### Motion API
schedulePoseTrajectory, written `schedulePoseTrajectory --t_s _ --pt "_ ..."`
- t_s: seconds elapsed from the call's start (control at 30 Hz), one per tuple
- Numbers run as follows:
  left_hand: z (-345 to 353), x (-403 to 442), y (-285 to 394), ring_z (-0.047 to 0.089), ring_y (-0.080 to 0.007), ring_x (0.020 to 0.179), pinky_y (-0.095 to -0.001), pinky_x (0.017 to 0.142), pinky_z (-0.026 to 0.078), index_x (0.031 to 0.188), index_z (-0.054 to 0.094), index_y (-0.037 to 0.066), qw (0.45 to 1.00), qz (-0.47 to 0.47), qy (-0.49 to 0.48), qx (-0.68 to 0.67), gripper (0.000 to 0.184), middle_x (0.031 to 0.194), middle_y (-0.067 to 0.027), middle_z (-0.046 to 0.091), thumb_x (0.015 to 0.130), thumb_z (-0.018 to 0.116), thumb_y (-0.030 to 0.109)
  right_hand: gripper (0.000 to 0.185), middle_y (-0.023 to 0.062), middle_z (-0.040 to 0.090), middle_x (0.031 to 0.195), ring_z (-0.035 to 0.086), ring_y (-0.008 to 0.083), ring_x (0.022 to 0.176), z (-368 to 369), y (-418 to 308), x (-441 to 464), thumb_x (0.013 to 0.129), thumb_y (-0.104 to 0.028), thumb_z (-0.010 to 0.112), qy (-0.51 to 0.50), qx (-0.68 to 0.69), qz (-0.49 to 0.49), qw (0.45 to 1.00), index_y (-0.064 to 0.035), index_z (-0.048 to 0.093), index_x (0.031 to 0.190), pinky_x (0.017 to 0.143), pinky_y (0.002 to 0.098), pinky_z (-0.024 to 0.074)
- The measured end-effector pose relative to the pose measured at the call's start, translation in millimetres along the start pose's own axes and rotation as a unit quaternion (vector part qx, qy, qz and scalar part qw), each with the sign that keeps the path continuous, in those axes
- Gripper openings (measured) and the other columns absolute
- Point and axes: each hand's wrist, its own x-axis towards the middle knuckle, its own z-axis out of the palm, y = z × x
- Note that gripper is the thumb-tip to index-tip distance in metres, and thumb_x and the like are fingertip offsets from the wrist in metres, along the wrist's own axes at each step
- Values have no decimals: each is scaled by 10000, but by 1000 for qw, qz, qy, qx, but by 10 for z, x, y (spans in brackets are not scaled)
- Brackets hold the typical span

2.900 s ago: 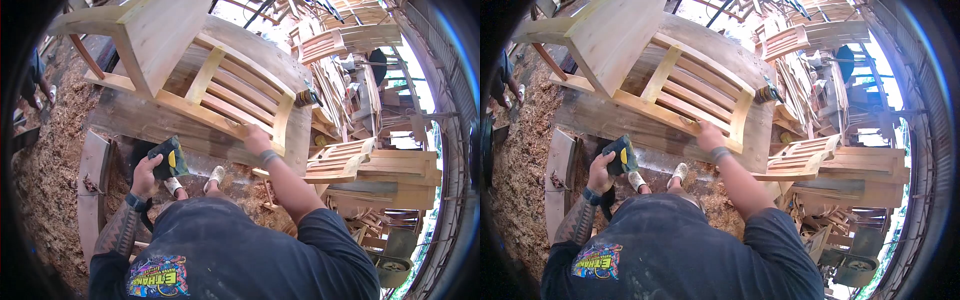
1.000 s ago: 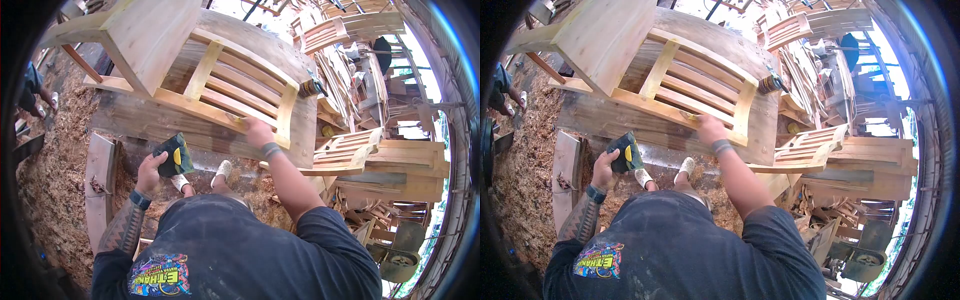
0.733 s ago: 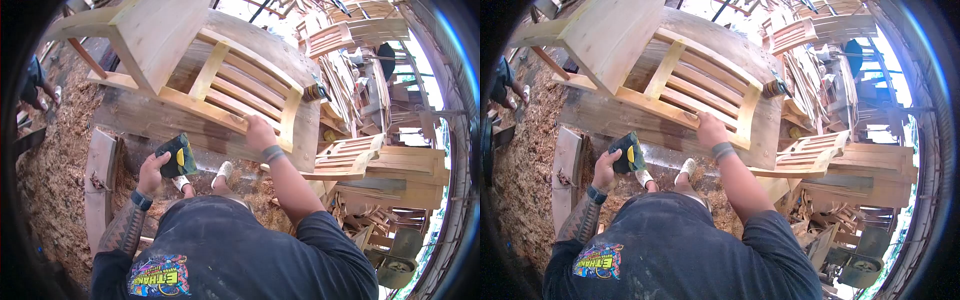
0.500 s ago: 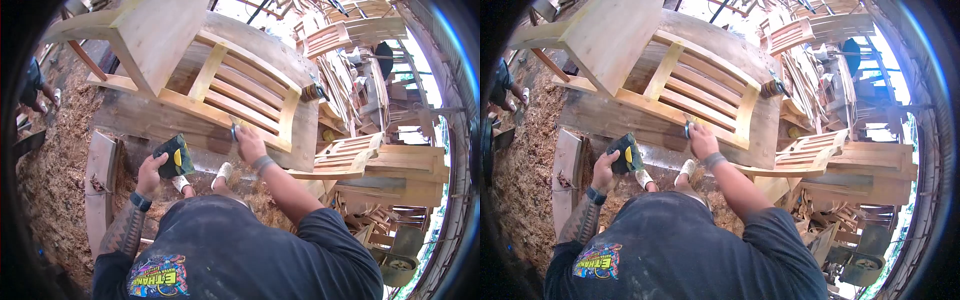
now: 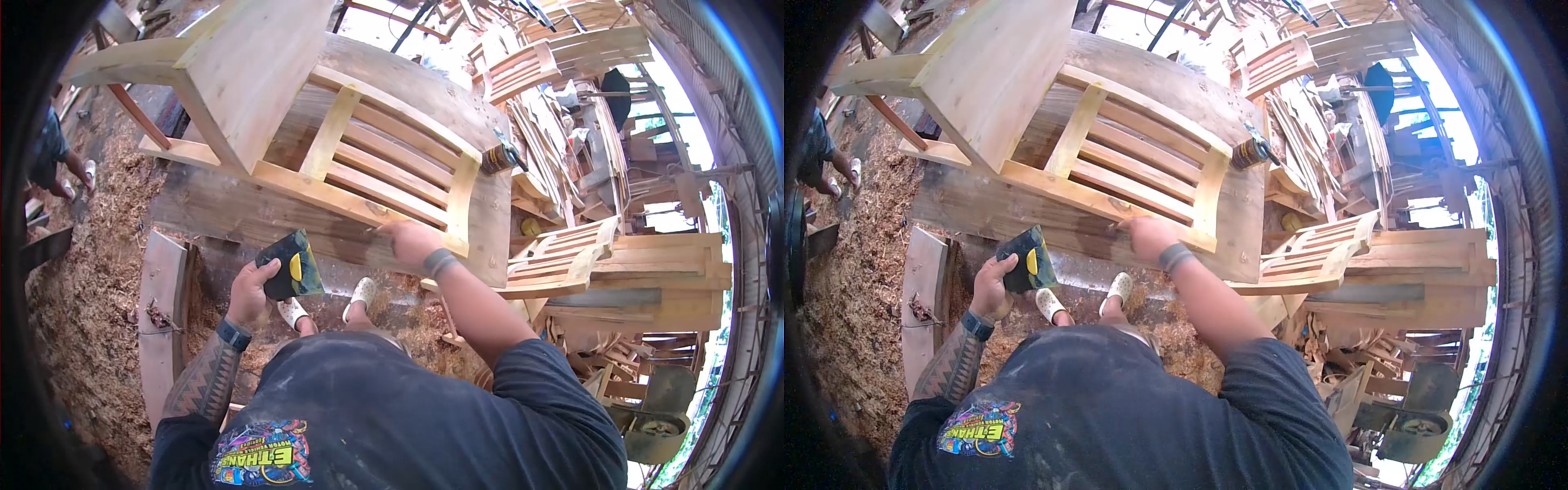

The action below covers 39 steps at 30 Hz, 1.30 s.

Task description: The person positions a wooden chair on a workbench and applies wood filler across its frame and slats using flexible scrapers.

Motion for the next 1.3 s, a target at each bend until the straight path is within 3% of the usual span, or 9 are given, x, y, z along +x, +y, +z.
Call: schedulePoseTrajectory --t_s 0.17,0.3,0.53,0.63,0.93,1.03,1.1,1.17,1.3 --pt "-58 -53 19 728 -182 938 -346 845 599 1220 668 -15 999 -9 30 8 274 1088 -72 741 1024 610 168 359 218 723 1182 670 403 1128 68 722 528 904 -68 530 155 58 7 986 -115 768 1169 1001 474 535" --pt "-22 -75 25 731 -182 960 -357 869 597 1215 672 -17 999 -13 26 18 267 1090 -76 743 1030 601 162 392 228 728 1165 679 396 1096 -168 703 708 848 -70 535 18 98 30 995 -123 775 1153 963 471 536" --pt "-39 -143 4 731 -198 990 -367 913 587 1232 665 -22 1000 -15 14 1 276 1122 -94 740 1036 590 157 426 209 743 1144 688 378 1098 -165 591 717 845 -89 548 24 50 32 998 -137 762 1210 970 449 540" --pt "-24 -123 -54 735 -194 852 -327 624 594 1270 633 7 999 -4 35 30 338 1065 -99 742 1049 548 248 418 208 737 1164 681 376 1116 -63 537 618 855 -107 548 47 69 38 996 -126 755 1219 989 449 530" --pt "44 -14 -100 734 -190 821 -335 576 588 1261 628 23 999 3 42 34 308 1067 -91 739 1041 568 230 494 140 627 1262 598 370 1207 695 326 260 833 -58 611 176 -45 -25 983 -88 659 1324 1011 447 513" --pt "102 -17 -35 723 -176 986 -339 865 592 1224 673 -12 1000 -17 25 -1 267 1124 -75 739 1020 624 154 427 161 666 1218 634 364 1153 638 452 191 825 -53 594 151 3 -38 988 -75 710 1236 971 451 530" --pt "82 21 -32 724 -175 977 -333 860 592 1224 674 -9 1000 -16 11 2 265 1120 -73 741 1024 617 155 384 174 699 1162 661 362 1106 312 586 205 839 -59 577 105 45 -47 992 -79 741 1186 953 452 540" --pt "62 39 -31 726 -175 969 -328 856 591 1222 675 -7 1000 -14 8 12 263 1113 -72 742 1027 611 158 368 218 737 1091 688 388 1071 9 653 267 870 -106 560 127 94 43 987 -106 767 1174 954 458 545" --pt "66 38 -29 730 -179 944 -326 838 594 1225 674 -5 999 -17 24 27 271 1089 -69 746 1033 599 171 364 230 734 1090 697 384 1048 -137 1165 865 839 -157 582 77 62 17 995 -112 776 1145 933 447 550"
